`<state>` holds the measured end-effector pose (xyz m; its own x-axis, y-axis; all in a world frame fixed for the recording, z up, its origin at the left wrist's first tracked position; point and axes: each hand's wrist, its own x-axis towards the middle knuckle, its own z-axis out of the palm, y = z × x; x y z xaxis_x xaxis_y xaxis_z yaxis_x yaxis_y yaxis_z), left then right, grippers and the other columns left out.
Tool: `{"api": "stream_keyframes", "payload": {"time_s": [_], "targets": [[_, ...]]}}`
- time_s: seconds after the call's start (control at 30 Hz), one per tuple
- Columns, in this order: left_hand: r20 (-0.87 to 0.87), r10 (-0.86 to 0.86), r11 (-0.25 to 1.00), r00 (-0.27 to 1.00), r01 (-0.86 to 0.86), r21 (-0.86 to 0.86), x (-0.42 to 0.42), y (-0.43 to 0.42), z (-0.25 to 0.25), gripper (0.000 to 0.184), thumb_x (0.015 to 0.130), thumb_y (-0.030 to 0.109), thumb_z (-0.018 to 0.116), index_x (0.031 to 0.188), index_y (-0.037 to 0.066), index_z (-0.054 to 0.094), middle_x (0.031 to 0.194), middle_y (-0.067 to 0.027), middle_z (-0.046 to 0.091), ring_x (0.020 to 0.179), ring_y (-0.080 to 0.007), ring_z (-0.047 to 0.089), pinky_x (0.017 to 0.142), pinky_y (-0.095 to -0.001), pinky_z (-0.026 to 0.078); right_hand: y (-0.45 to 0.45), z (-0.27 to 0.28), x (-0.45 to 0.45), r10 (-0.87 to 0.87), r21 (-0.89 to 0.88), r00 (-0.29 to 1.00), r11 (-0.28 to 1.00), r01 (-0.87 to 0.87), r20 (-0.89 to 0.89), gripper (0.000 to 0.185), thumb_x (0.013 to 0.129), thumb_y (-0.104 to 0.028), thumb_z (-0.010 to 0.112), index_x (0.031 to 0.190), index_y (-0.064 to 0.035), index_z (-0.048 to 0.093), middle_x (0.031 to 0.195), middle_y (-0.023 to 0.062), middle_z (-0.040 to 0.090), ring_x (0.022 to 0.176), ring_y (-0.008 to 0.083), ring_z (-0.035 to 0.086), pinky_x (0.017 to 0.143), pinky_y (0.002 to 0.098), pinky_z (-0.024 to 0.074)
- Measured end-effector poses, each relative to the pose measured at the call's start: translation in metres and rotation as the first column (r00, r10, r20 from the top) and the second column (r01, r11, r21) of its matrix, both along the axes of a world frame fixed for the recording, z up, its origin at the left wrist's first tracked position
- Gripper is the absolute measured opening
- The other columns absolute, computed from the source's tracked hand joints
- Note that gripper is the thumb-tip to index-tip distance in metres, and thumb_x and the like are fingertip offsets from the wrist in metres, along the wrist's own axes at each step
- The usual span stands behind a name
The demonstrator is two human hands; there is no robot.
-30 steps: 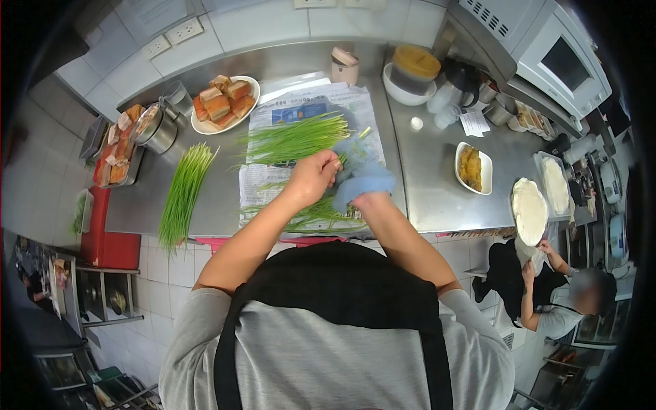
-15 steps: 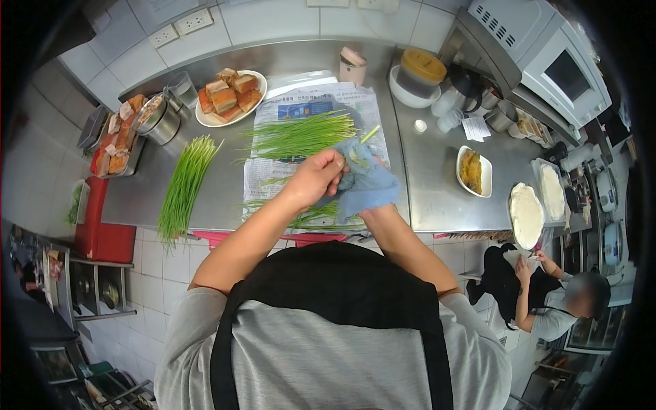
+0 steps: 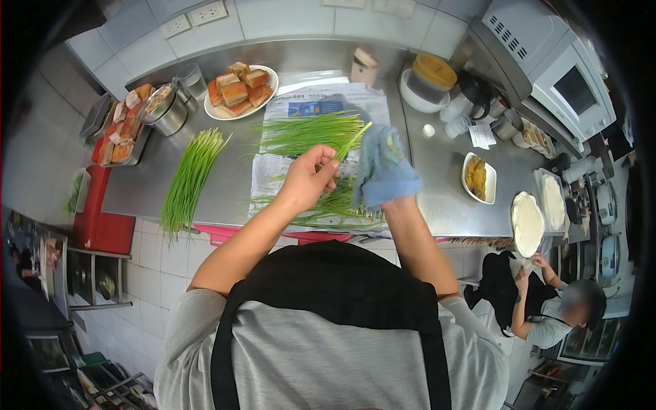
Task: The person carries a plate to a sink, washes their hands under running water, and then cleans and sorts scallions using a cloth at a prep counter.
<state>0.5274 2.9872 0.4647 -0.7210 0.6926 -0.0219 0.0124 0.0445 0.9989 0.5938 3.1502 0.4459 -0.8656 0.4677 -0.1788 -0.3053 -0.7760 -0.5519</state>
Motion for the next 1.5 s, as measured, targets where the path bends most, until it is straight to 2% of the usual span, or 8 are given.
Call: {"api": "stream_keyframes", "payload": {"time_s": [0.33,0.43,0.6,0.77,0.93,1.07,1.27,1.5], "targets": [[0.071,-0.093,0.995,0.993,0.091,0.032,-0.006,0.003,0.017,0.01,0.09,0.01,0.054,0.097,0.004,0.051,0.075,-0.0037,0.06,0.06,-0.009,0.055,0.056,-0.0227,0.046,-0.021,0.004,0.002,0.244,-0.014,0.96,0.969,-0.248,-0.14,0.015,0.088,-0.018,0.051,0.098,-0.0088,0.057,0.085,0.0074,0.06,0.072,0.0212,0.059,0.062,0.0339,0.0491],[-0.044,-0.158,0.985,0.986,0.154,-0.08,-0.006,0.002,0.015,0.008,0.09,0.01,0.054,0.095,0.004,0.052,0.073,-0.0031,0.06,0.06,-0.0084,0.055,0.056,-0.0219,0.046,-0.021,0.001,-0.002,0.058,0.265,0.996,0.963,-0.036,-0.073,0.014,0.087,-0.017,0.055,0.097,-0.0083,0.057,0.086,0.0075,0.06,0.071,0.0204,0.059,0.061,0.0326,0.0487],[0.121,-0.152,0.987,0.981,0.144,0.077,-0.026,-0.015,0.029,0.008,0.088,0.011,0.057,0.092,0.005,0.053,0.074,-0.0037,0.063,0.058,-0.0088,0.054,0.057,-0.0221,0.044,0.01,0.005,-0.016,0.073,0.123,0.984,0.991,-0.053,-0.161,0.017,0.087,-0.017,0.056,0.101,-0.0082,0.057,0.091,0.0056,0.061,0.079,0.0184,0.059,0.062,0.0309,0.0493],[0.115,-0.015,0.961,0.993,-0.017,0.274,-0.047,0.0,0.054,0.007,0.08,0.012,0.067,0.08,0.009,0.061,0.129,-0.0109,0.047,0.116,-0.017,0.043,0.101,-0.0317,0.025,-0.025,0.032,-0.012,0.167,0.054,0.979,0.985,-0.162,-0.119,0.021,0.09,-0.018,0.051,0.106,-0.0069,0.057,0.094,0.0057,0.061,0.083,0.0188,0.06,0.069,0.0303,0.0498],[0.038,0.1,0.954,0.994,-0.107,0.28,-0.045,0.02,0.052,0.009,0.08,0.013,0.067,0.085,0.007,0.063,0.125,-0.011,0.051,0.112,-0.0168,0.046,0.096,-0.03,0.031,-0.027,0.006,-0.029,0.334,0.072,0.908,0.942,-0.326,-0.254,0.023,0.09,-0.019,0.05,0.107,-0.0056,0.057,0.094,0.0061,0.062,0.082,0.0186,0.06,0.07,0.029,0.0498],[0.24,-0.007,0.978,0.971,-0.043,0.203,-0.045,0.017,0.067,0.013,0.083,0.016,0.063,0.09,0.005,0.065,0.109,-0.0098,0.06,0.105,-0.0144,0.05,0.094,-0.0288,0.033,-0.045,0.026,-0.032,0.279,0.106,0.96,0.956,-0.273,-0.039,0.02,0.089,-0.018,0.052,0.103,-0.0057,0.059,0.09,0.0047,0.062,0.076,0.0157,0.06,0.065,0.0263,0.0488],[-0.077,0.17,0.974,0.982,-0.155,0.166,-0.08,0.005,0.073,0.018,0.087,0.021,0.059,0.094,0.006,0.066,0.097,-0.0042,0.065,0.092,-0.0104,0.054,0.085,-0.0298,0.041,-0.059,0.016,-0.035,0.369,0.371,0.929,0.859,-0.353,0.029,0.014,0.089,-0.018,0.054,0.093,-0.0061,0.061,0.081,0.0026,0.061,0.068,0.0138,0.057,0.06,0.0257,0.0464],[0.201,0.397,0.665,0.895,-0.432,0.61,-0.163,-0.105,0.146,0.018,0.093,0.028,0.051,0.099,0.012,0.054,0.077,-0.001,0.056,0.065,-0.0178,0.054,0.06,-0.0304,0.046,-0.078,0.021,-0.013,0.389,0.404,0.918,0.83,-0.385,0.075,0.011,0.088,-0.015,0.055,0.092,-0.0055,0.059,0.085,0.005,0.06,0.077,0.0175,0.057,0.07,0.0308,0.0478]]}}
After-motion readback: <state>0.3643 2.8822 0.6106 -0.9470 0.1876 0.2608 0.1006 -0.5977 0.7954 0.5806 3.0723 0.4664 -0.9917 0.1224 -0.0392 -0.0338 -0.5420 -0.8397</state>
